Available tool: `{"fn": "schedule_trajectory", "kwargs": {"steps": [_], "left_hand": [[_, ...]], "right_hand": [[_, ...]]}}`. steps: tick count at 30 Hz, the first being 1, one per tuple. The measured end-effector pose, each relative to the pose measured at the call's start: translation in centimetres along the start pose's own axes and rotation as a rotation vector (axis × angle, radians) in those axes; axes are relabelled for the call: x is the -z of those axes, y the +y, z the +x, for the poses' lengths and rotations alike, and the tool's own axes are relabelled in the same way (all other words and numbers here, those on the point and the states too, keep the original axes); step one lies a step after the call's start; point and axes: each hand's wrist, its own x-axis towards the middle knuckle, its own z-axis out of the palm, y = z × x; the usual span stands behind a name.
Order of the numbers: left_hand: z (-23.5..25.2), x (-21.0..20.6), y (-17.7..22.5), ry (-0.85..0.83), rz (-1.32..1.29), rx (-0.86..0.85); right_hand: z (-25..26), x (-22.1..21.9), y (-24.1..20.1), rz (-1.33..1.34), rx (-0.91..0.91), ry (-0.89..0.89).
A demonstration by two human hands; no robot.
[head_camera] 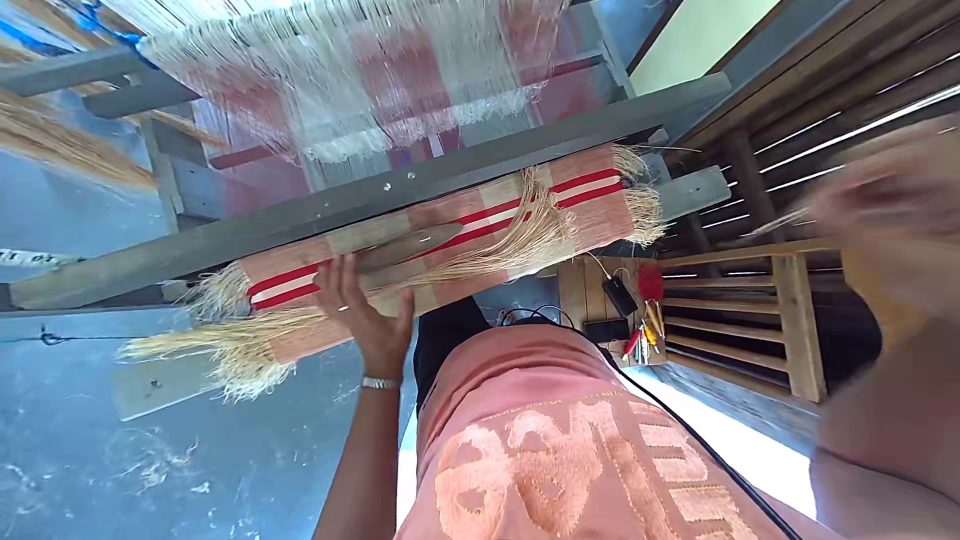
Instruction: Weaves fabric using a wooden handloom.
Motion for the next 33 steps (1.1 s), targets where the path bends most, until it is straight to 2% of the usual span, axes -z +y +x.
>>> {"fn": "schedule_trajectory", "kwargs": {"steps": [2, 3, 5, 7, 9, 12, 15, 22, 24, 27, 29, 33], "left_hand": [[-0.3, 0.2, 5.4, -0.116, -0.41, -0.066], [-0.4, 0.1, 7.9, -0.202, -0.606, -0.062], [-0.4, -0.1, 11.6, -0.353, -0.946, 0.025], [-0.8, -0.5, 12.3, -0.362, -1.073, 0.206], [-1.2, -0.3, 11.2, -0.286, -1.03, 0.368], [-1.5, 1.0, 9.2, -0.165, -0.888, 0.429], [-1.3, 1.9, 7.3, -0.073, -0.745, 0.4], [0.5, 3.5, 2.9, -0.025, -0.438, 0.267], [1.1, 3.8, 1.9, -0.018, -0.351, 0.268], [2.4, 4.0, -1.0, -0.04, -0.082, 0.334], [3.6, 3.6, -2.7, -0.068, 0.037, 0.386], [5.2, 2.7, -4.1, -0.167, 0.225, 0.433]], "right_hand": [[2.8, -9.1, -3.6, 0.292, 0.107, -0.302], [3.9, -13.4, -4.7, 0.404, 0.115, -0.392], [5.5, -20.5, -6.3, 0.608, 0.091, -0.407], [6.9, -25.1, -7.6, 0.787, 0.033, -0.337], [7.9, -28.0, -8.3, 0.854, -0.027, -0.286], [8.7, -30.8, -9.2, 0.845, -0.056, -0.312], [8.9, -32.8, -9.9, 0.842, -0.055, -0.408], [11.5, -35.7, -11.3, 0.758, 0.03, -0.482], [12.4, -36.6, -11.1, 0.626, 0.099, -0.46], [14.2, -39.1, -9.3, 0.155, 0.305, -0.392], [15.0, -40.5, -8.3, -0.078, 0.304, -0.454], [15.3, -42.5, -7.0, -0.203, 0.31, -0.446]]}}
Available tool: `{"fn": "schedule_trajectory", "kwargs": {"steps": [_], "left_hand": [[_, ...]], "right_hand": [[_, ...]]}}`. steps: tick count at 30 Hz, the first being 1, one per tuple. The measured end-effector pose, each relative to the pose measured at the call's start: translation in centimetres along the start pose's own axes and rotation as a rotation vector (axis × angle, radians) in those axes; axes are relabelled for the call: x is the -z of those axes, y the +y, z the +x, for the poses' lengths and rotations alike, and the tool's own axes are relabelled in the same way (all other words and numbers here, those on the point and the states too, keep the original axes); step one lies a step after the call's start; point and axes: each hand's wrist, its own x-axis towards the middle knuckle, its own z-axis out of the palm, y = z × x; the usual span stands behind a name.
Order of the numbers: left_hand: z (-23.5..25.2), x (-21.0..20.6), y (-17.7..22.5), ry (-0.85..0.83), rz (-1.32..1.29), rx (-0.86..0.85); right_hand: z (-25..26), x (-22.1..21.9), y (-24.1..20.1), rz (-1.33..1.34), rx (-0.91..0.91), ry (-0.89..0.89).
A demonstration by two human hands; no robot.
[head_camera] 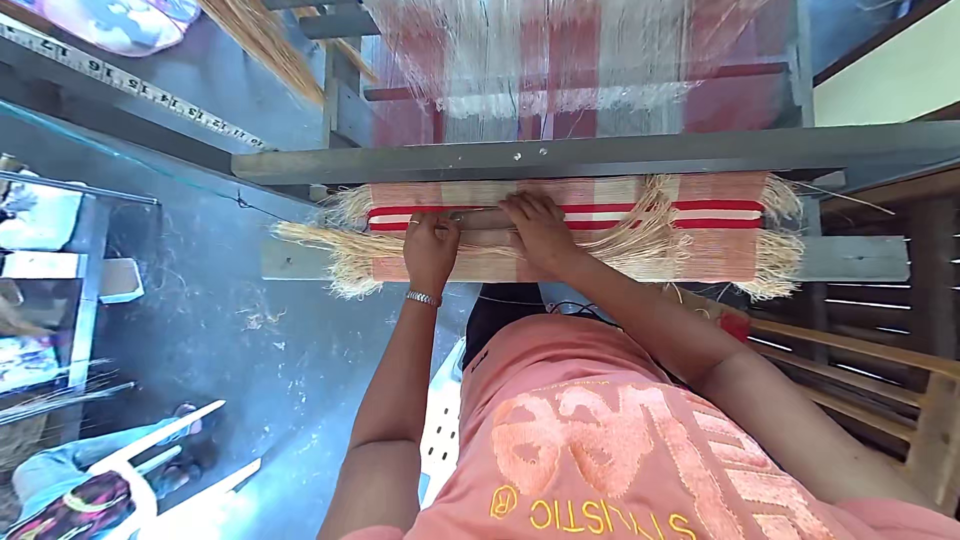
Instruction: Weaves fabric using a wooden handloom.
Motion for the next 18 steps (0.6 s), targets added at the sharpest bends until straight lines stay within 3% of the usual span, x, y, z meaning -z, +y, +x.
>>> {"fn": "schedule_trajectory", "kwargs": {"steps": [5, 8, 12, 15, 18], "left_hand": [[0.8, 0.7, 1.0, -0.071, 0.167, 0.0], [1.2, 2.2, -0.1, -0.106, 0.184, -0.081], [0.4, 4.1, -1.6, -0.099, -0.269, -0.212], [-2.4, 3.4, 0.2, -0.073, -0.752, -0.148], [-5.8, 0.4, 2.8, 0.036, -1.027, -0.03]], "right_hand": [[-0.1, 0.0, 0.3, -0.002, 0.018, 0.014], [-0.7, 2.2, 0.2, 0.076, -0.002, -0.073], [-3.7, 6.4, 0.8, 0.348, 0.046, -0.184], [-6.4, 7.6, 1.3, 0.458, 0.073, -0.063], [-8.5, 7.2, 1.4, 0.425, 0.051, 0.042]]}}
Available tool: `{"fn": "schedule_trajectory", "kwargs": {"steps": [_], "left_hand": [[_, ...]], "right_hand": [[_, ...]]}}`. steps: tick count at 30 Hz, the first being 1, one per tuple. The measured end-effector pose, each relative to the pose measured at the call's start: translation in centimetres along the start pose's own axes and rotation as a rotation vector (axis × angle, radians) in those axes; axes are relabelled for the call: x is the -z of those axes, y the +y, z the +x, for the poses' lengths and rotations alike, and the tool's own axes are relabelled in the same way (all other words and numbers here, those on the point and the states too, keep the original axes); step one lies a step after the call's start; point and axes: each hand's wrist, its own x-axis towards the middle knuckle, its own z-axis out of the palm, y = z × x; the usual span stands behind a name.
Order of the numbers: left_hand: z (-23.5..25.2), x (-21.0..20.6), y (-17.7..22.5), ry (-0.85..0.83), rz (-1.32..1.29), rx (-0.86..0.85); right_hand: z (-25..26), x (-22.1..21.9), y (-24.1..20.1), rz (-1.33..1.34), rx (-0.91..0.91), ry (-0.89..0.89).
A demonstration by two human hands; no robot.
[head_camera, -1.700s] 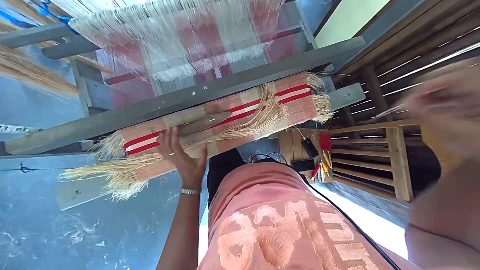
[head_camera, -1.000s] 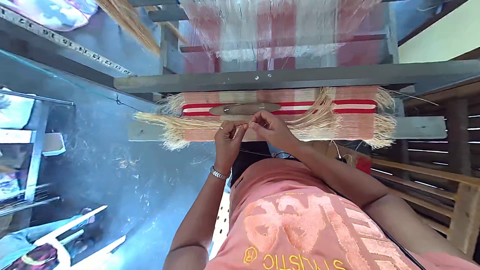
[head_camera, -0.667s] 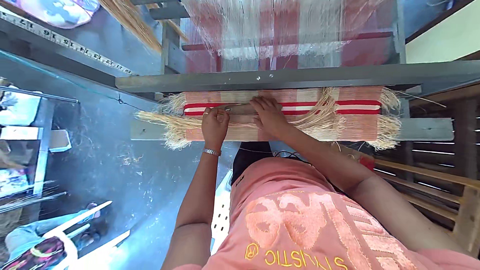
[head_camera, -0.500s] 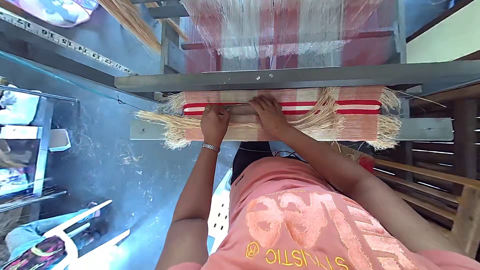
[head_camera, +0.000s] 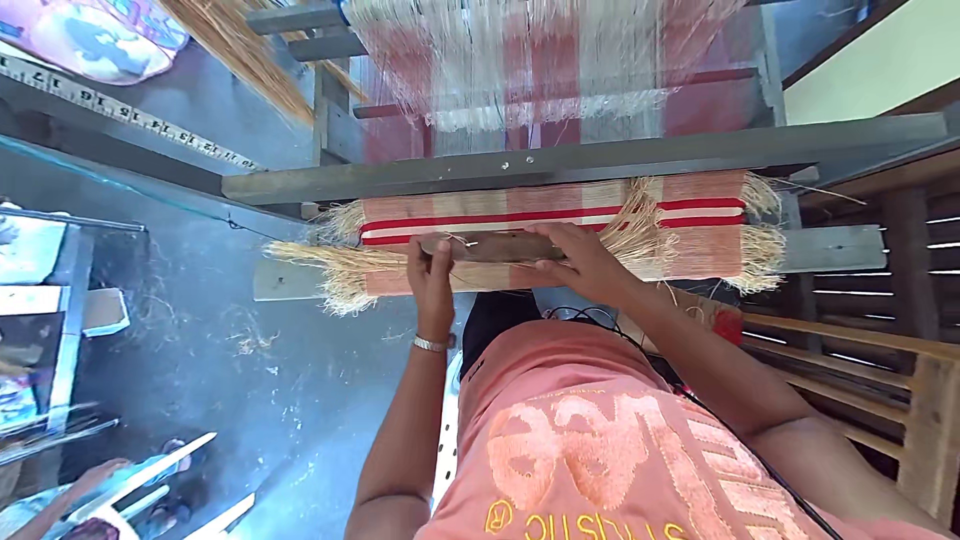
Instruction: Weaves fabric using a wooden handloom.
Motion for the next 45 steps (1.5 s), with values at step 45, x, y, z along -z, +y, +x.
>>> {"fn": "schedule_trajectory", "kwargs": {"steps": [45], "left_hand": [[25.9, 16.9, -3.3, 0.958, -0.179, 0.103]], "right_hand": [[7.2, 26.8, 21.7, 0.099, -0.874, 0.766]]}}
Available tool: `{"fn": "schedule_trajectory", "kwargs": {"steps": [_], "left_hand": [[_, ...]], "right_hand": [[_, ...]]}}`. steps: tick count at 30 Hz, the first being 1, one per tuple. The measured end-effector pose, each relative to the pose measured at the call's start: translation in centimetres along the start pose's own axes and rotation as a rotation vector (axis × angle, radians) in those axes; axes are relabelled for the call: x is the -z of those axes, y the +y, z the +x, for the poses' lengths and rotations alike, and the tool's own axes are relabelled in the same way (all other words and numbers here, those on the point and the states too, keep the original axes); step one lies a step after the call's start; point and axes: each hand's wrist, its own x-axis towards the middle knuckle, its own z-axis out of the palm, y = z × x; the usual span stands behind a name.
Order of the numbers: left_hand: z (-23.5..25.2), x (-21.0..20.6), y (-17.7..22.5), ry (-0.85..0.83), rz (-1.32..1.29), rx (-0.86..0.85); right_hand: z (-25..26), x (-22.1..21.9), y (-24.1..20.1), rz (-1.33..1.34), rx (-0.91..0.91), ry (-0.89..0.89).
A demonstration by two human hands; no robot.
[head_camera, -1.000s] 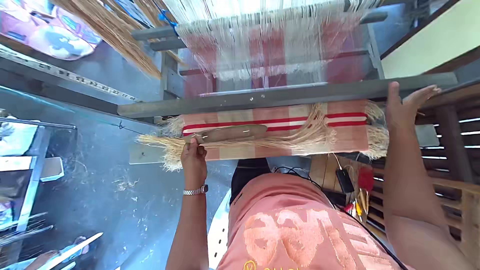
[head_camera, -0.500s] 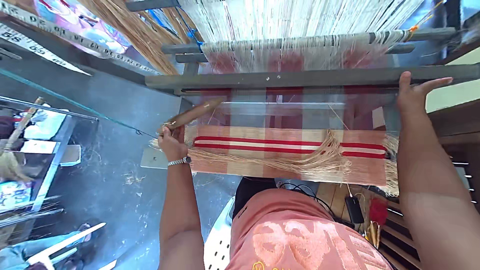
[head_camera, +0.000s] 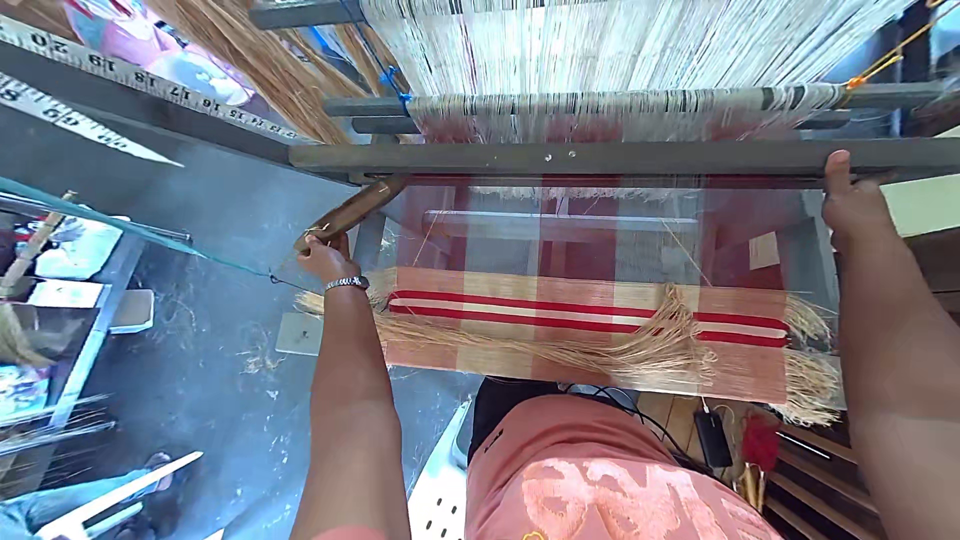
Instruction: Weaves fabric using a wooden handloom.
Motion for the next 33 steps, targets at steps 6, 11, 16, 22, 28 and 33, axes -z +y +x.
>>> {"fn": "schedule_trajectory", "kwargs": {"steps": [6, 11, 16, 22, 28, 33], "left_hand": [[0.8, -2.3, -1.6, -0.027, 0.018, 0.043], [-1.4, -4.4, -1.8, -0.238, 0.106, 0.131], [-3.3, -5.0, 0.1, -1.008, 0.678, 0.345], [-3.5, -1.6, -0.8, -0.926, 0.687, 0.277], [-4.1, 2.6, -0.6, -0.971, 0.941, 0.002], [-4.5, 4.5, -0.5, -0.965, 0.927, -0.063]], "right_hand": [[0.0, -0.2, 0.4, 0.004, -0.039, -0.006], [0.1, -0.1, 0.6, 0.067, -0.09, -0.066], [-0.5, 0.3, 0.0, 0.215, -0.158, -0.202], [0.4, 0.8, 1.6, 0.366, -0.184, -0.232], [0.4, 1.7, 6.3, 0.553, -0.179, -0.217], [0.1, 0.1, 8.0, 0.617, -0.275, -0.135]]}}
